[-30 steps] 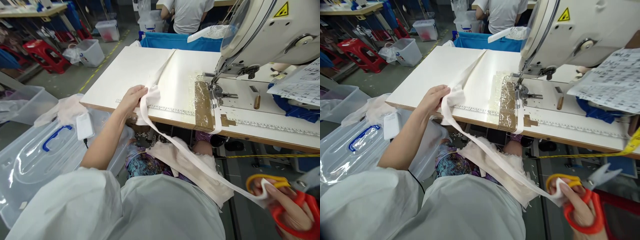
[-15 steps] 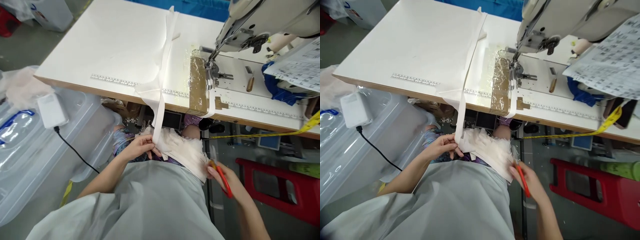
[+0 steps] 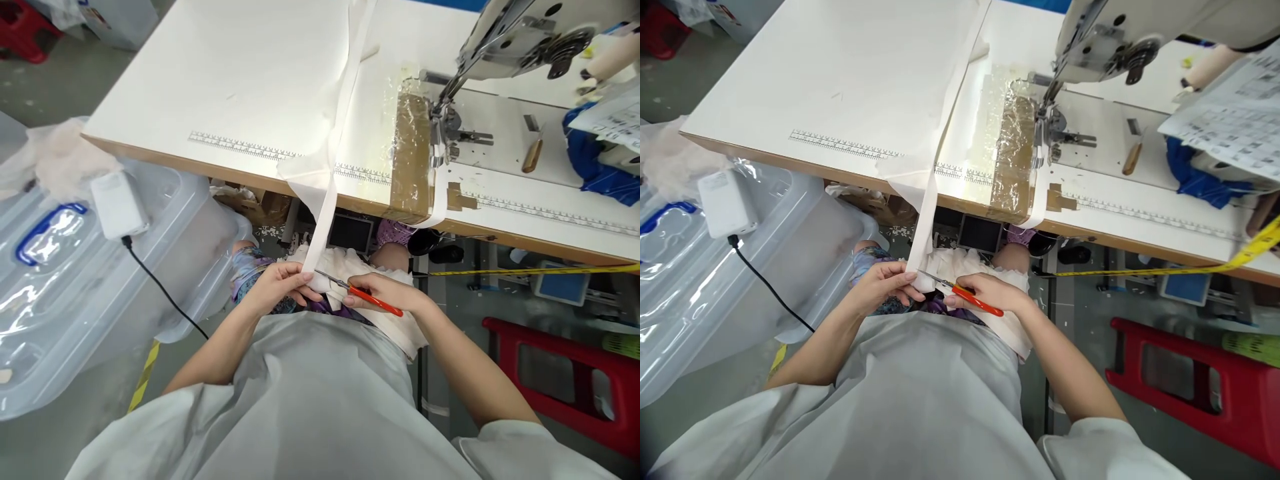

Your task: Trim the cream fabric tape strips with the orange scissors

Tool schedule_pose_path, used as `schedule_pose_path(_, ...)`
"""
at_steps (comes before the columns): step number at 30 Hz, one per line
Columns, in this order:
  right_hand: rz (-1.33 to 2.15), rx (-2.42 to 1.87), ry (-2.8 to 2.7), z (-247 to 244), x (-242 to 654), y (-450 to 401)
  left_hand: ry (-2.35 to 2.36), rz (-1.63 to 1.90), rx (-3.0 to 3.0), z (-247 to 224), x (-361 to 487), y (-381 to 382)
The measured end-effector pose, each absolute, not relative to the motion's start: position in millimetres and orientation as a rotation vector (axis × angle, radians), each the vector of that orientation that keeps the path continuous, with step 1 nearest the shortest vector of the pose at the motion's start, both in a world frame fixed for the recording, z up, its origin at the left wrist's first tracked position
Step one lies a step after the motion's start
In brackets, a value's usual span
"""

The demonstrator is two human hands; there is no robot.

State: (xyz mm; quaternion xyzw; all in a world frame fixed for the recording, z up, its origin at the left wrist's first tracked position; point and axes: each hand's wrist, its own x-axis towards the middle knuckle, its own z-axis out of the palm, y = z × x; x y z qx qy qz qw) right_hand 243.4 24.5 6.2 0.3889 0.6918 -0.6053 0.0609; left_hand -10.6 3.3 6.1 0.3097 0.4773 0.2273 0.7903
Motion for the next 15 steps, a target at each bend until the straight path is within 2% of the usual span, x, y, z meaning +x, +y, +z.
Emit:
schedule_pose_path(6,-1.724,1.223,2.123,11.3,237.3,28.0,1.023,0.473,0.667,7.5,-13.8,6.2)
schedule_pose_path(12,-1.250,1.349,2.346,20.8,232.9,21.0,1.006,0.455,0.672,3.3,-15.9,7.2)
schedule_pose_path(15,-1.123,1.388,2.359,22.7,232.0,18.2,1.005,0.447,0.672,2.9,-17.0,8.2)
